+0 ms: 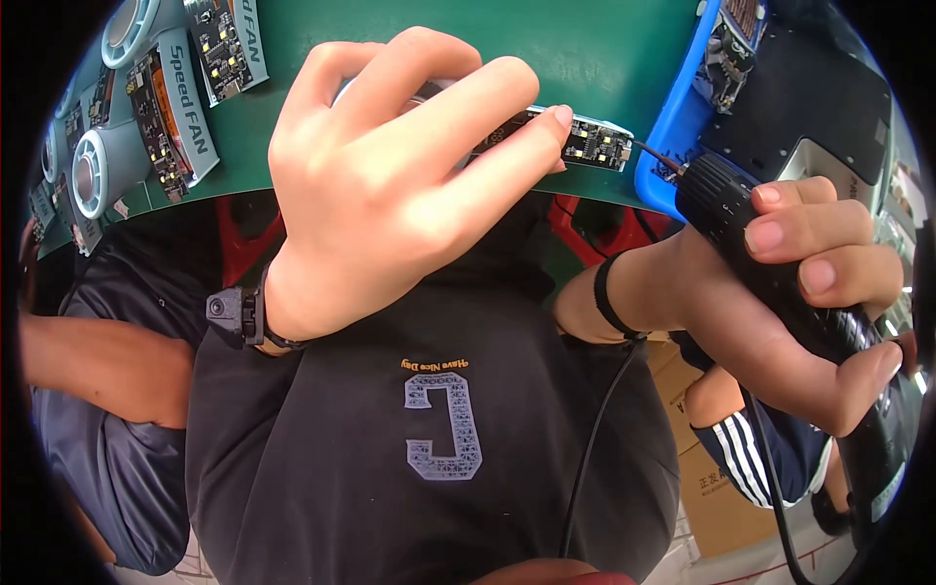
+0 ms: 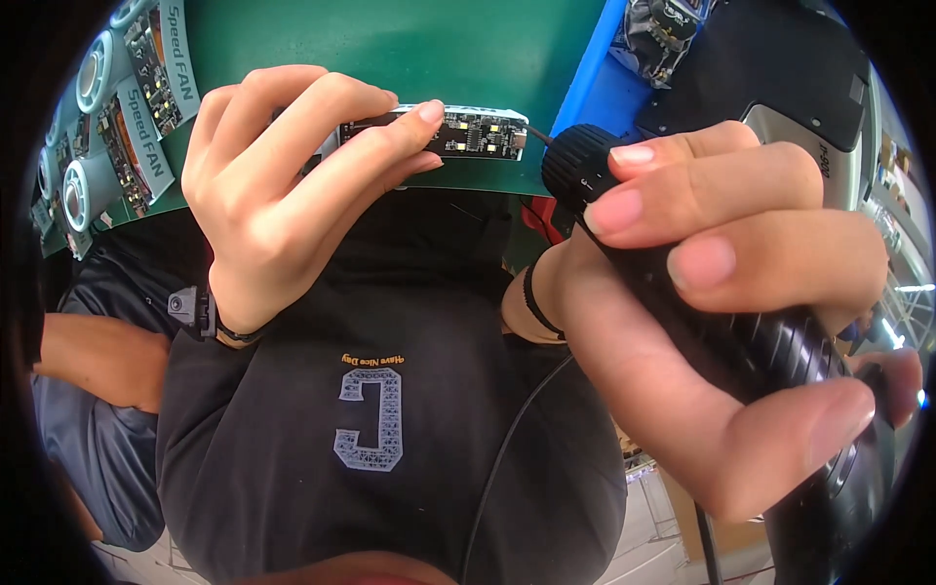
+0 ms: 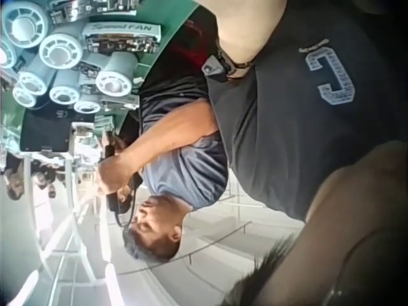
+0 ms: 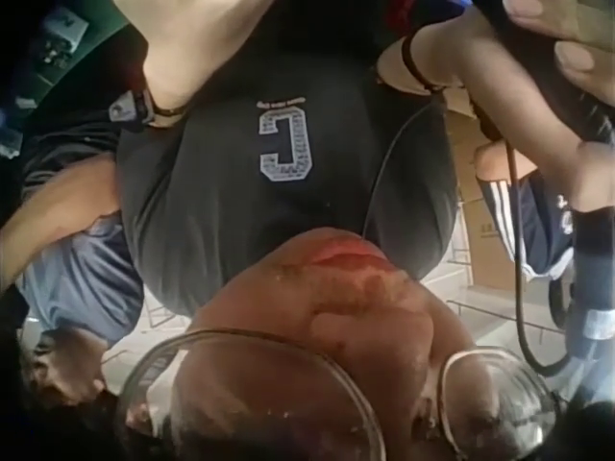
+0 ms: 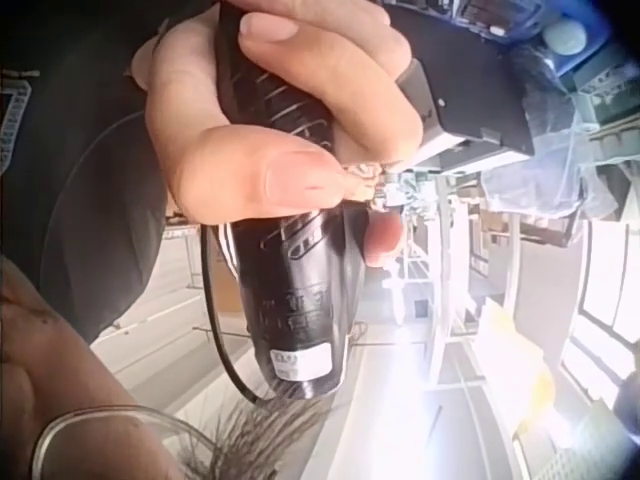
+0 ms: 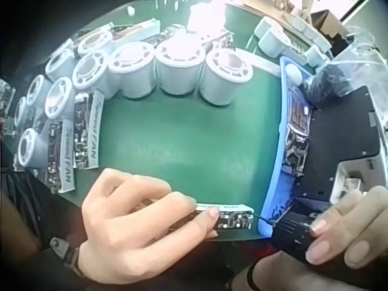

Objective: Assemble electronic components onto a circuit board using an electric screwdriver at a manufacturing station.

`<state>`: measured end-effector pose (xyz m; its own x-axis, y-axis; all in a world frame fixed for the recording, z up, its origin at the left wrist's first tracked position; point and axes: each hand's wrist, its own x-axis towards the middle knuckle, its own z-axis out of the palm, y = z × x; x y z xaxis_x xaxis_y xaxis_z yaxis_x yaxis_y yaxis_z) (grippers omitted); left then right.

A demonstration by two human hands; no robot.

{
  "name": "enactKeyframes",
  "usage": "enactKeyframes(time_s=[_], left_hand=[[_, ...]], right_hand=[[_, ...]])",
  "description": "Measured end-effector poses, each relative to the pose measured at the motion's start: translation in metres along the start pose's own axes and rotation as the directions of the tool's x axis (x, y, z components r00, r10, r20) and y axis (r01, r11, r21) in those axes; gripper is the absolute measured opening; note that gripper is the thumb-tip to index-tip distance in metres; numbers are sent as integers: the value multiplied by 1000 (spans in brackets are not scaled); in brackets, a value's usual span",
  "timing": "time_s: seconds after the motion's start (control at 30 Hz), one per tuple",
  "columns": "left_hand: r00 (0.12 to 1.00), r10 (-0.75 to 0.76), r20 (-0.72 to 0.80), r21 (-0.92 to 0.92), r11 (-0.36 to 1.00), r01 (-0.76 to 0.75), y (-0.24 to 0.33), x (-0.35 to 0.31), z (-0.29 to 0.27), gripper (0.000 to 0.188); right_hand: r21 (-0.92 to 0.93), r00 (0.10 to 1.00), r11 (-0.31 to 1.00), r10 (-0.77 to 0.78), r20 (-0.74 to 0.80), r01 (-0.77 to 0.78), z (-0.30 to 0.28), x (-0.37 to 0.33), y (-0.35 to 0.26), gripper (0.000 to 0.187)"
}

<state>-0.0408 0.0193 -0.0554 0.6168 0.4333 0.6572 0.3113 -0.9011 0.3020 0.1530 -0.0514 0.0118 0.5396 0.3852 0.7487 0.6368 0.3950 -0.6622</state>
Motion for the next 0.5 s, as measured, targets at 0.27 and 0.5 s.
enactKeyframes(time_s=[0.27,0.5], left_hand=[[1000,-15,0,0,1000,15,0,-1,-1,29],[1000,-20,-9,-5,1000,20,1,-1,-1,29]], right_hand=[[23,970,999,-31,240,26,-13,6,2,34],[151,994,988,10,112,-27,-13,7,0,40]])
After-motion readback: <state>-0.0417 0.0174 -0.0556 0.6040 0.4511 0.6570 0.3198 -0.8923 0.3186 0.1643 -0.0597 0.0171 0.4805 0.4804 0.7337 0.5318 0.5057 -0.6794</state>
